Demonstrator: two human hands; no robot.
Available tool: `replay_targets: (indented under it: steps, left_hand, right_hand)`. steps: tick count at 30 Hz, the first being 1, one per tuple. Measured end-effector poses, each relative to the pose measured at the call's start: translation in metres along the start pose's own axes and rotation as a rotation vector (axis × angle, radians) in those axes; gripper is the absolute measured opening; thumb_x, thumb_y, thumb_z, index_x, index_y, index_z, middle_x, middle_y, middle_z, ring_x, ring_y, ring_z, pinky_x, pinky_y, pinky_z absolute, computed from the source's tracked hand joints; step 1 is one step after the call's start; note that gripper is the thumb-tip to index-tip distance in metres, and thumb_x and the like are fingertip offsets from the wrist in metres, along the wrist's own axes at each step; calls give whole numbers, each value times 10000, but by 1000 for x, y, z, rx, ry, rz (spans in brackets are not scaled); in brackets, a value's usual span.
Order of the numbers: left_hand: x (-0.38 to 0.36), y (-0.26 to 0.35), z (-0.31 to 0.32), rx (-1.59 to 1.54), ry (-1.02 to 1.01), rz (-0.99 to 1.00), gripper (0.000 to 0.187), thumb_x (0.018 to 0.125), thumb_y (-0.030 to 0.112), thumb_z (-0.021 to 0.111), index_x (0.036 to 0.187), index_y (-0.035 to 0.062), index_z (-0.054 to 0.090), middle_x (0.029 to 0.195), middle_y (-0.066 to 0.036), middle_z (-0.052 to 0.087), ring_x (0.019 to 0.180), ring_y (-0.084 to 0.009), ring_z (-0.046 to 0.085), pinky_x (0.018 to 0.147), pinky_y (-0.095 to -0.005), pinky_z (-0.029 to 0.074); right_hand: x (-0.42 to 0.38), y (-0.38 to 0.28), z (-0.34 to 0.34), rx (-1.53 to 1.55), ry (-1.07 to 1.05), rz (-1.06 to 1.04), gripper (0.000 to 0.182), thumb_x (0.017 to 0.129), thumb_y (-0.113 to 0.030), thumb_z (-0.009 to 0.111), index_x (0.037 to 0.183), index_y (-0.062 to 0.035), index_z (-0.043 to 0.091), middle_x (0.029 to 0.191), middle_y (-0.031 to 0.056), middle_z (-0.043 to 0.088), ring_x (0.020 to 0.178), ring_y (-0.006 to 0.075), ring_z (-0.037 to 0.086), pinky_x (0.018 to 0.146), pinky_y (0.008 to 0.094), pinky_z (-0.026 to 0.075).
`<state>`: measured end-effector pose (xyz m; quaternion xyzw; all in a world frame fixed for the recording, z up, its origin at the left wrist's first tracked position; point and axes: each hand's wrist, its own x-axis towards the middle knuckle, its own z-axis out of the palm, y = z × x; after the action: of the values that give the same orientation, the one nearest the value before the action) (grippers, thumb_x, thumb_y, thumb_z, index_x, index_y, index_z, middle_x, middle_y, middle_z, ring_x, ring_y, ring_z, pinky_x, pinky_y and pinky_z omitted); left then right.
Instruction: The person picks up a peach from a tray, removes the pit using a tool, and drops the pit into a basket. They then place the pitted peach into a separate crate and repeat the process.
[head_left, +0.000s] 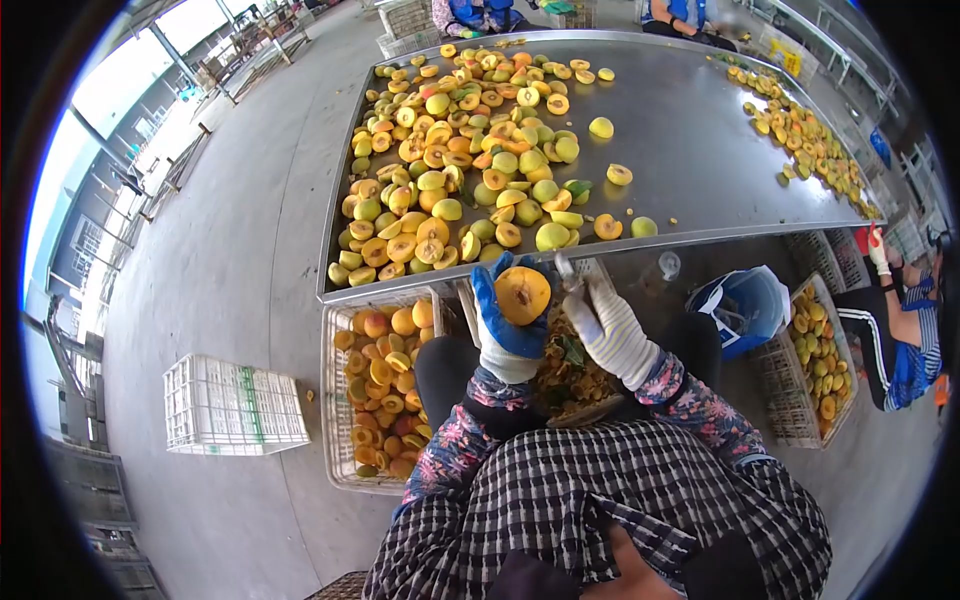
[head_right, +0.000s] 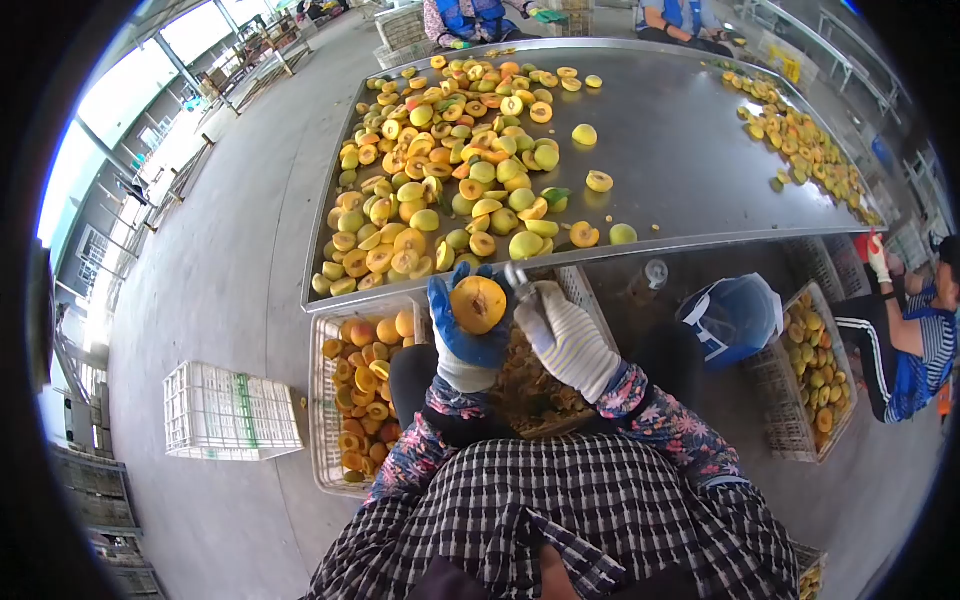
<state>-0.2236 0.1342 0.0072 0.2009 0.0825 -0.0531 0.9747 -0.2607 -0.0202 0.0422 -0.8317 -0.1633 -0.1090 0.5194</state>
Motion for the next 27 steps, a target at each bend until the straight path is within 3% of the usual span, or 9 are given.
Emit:
replay_targets:
  steps: [2, 9, 11, 14, 17, 19, 20, 22, 27]
  left_hand:
    - [-2, 0, 0, 27, -48, 26, 564, 997, 521, 519, 1340, 73, 488, 1235, -136, 594, 1120, -298, 593, 1037, -499, 479]
    - [-20, -2, 18, 566, -282, 389, 548, 1021, 381, 503, 1426, 23, 415, 1325, -178, 553, 1232, -308, 550, 1074, -471, 453]
    - [-17, 3, 15, 490, -330, 217, 544, 1006, 320, 514, 1435, 3, 408, 1348, -185, 546, 1250, -311, 541, 1071, -453, 453]
    - [0, 37, -11, 36, -318, -448, 542, 964, 241, 526, 1417, -40, 427, 1355, -193, 557, 1225, -305, 560, 1045, -428, 460]
    - [-7, 54, 4, 152, -364, -581, 569, 945, 283, 598, 1406, -17, 453, 1299, -160, 598, 1157, -262, 603, 1051, -404, 452]
    - [-4, 50, -4, 1413, -728, 325, 534, 949, 257, 657, 1376, 7, 454, 1272, -130, 607, 1176, -244, 597, 1037, -400, 475]
    - [1, 36, -15, 991, -652, 227, 527, 940, 212, 677, 1372, 13, 448, 1251, -125, 615, 1151, -237, 610, 1021, -395, 491]
    - [3, 22, -25, 1008, -576, 416, 593, 901, 8, 691, 1401, 32, 372, 1211, -119, 617, 1078, -222, 642, 989, -365, 524]
    - [-3, 2, -28, 908, -451, 414, 576, 930, 82, 674, 1402, 46, 345, 1196, -136, 609, 1088, -246, 631, 987, -403, 530]
  right_hand:
    - [-3, -13, -2, -202, -50, -106, 262, 951, -196, 629, 1101, -10, 518, 860, 173, 682, 788, 352, 689, 659, 425, 538]
    - [-7, -14, 8, -389, -33, -159, 291, 922, -216, 664, 1082, -11, 534, 840, 177, 701, 745, 365, 690, 625, 456, 545]
    - [-4, -13, 1, -454, -83, -139, 291, 920, -216, 667, 1076, -6, 541, 861, 175, 704, 759, 364, 691, 643, 450, 550]
    - [0, -5, -14, -520, -106, -234, 289, 913, -222, 677, 1060, -4, 556, 880, 172, 705, 767, 364, 690, 666, 439, 554]
    - [3, -7, -24, -533, -147, -229, 296, 903, -236, 690, 1057, -9, 579, 879, 169, 706, 765, 361, 691, 676, 429, 556]
    - [0, -11, -23, -518, -171, -171, 303, 907, -243, 688, 1069, -12, 580, 877, 168, 707, 766, 359, 692, 674, 427, 556]
    - [-4, -13, -21, -469, -163, -123, 317, 911, -254, 685, 1079, -10, 571, 881, 166, 709, 770, 357, 696, 673, 429, 557]
    - [-10, -13, -15, -425, -139, -114, 298, 921, -249, 671, 1071, -12, 571, 824, 177, 683, 730, 379, 676, 634, 439, 539]
    - [-15, -11, -2, -445, -120, -121, 304, 920, -243, 665, 1081, -11, 551, 761, 183, 658, 671, 394, 658, 584, 460, 520]
